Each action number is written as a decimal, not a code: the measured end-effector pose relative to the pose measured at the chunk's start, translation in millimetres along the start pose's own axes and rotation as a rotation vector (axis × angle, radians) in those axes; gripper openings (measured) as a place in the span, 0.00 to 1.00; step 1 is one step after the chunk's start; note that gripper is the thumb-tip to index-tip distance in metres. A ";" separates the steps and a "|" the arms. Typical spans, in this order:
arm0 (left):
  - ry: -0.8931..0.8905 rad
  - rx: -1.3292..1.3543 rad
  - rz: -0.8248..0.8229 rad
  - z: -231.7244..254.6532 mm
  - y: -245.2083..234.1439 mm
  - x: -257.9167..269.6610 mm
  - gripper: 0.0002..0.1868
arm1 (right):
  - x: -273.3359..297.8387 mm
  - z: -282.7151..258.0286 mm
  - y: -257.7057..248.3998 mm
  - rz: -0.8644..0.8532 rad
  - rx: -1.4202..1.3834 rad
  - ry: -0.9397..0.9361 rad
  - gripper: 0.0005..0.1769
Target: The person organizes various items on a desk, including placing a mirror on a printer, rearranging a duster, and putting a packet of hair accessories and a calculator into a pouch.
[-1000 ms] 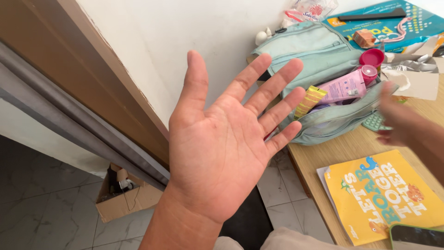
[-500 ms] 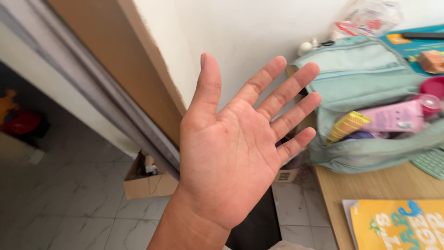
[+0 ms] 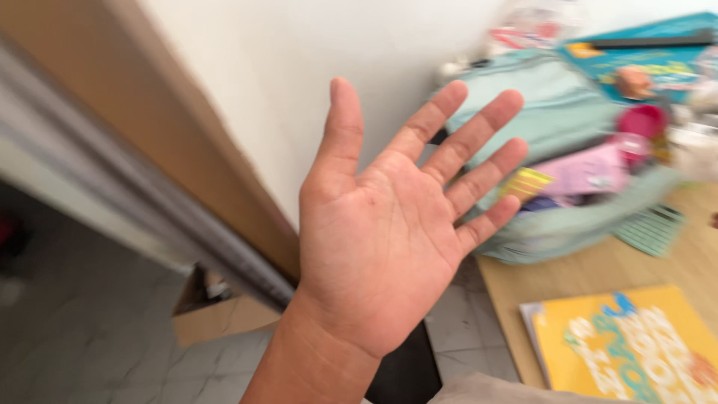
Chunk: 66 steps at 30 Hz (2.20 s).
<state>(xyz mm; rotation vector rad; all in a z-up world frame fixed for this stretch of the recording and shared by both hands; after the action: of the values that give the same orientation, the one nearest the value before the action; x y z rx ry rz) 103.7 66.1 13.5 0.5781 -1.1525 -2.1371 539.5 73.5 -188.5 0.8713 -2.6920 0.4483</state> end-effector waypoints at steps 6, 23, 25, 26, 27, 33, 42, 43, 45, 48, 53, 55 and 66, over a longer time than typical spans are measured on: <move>-0.126 0.010 -0.094 -36.8 9.3 -19.1 0.50 | 95.3 -39.5 -3.3 -0.177 -0.256 -0.083 0.37; -0.571 0.173 -0.444 -146.4 68.4 20.2 0.48 | 378.6 -0.6 -81.2 -0.666 -1.222 -0.150 0.38; -0.601 0.130 -0.469 -147.9 65.8 36.7 0.48 | 404.0 7.9 -82.6 -0.630 -1.264 -0.171 0.38; -0.621 0.122 -0.467 -149.5 63.2 45.9 0.49 | 409.5 21.2 -88.3 -0.443 -1.158 -0.181 0.38; -0.642 0.114 -0.465 -150.3 60.6 54.7 0.49 | 415.8 33.9 -94.5 -0.258 -1.049 -0.184 0.38; -0.806 0.079 -0.454 -161.3 50.9 102.9 0.49 | 479.2 66.7 -96.8 -0.062 -1.023 -0.222 0.36; -0.889 -0.098 -0.418 -239.2 73.3 127.2 0.50 | 516.2 117.8 -156.4 0.439 -0.841 -0.006 0.34; -0.898 -0.118 -0.419 -253.5 78.2 128.1 0.50 | 517.2 121.9 -170.7 0.474 -0.820 -0.011 0.33; -0.920 -0.150 -0.419 -283.3 94.2 131.5 0.49 | 518.5 125.1 -200.0 0.484 -0.821 -0.029 0.29; -0.936 -0.200 -0.451 -324.8 119.4 133.7 0.48 | 522.7 138.0 -255.7 0.580 -0.758 -0.038 0.25; -0.941 -0.255 -0.461 -367.5 137.4 130.5 0.44 | 512.8 182.0 -325.1 0.682 -0.502 0.017 0.21; -0.939 -0.318 -0.459 -383.4 134.0 121.7 0.42 | 495.3 211.3 -336.2 0.683 -0.425 0.129 0.20; -0.059 -1.657 -0.425 -397.2 -13.1 -15.6 0.35 | 436.6 230.5 -284.0 0.532 -0.266 0.375 0.20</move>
<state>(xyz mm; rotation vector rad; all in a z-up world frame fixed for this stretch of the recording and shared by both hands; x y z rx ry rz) 362.5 -144.5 -203.0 -0.0749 0.9468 -2.5584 332.5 -457.2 -187.9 -0.0156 -2.5150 0.3065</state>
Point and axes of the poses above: each hand's wrist, its own x-axis away from the middle knuckle, its own y-axis out of the palm, z = x × y, the point moved 9 cm from there along -x, towards the middle knuckle, and after that the axes turned 6 degrees about z, right-handed, at the moved point
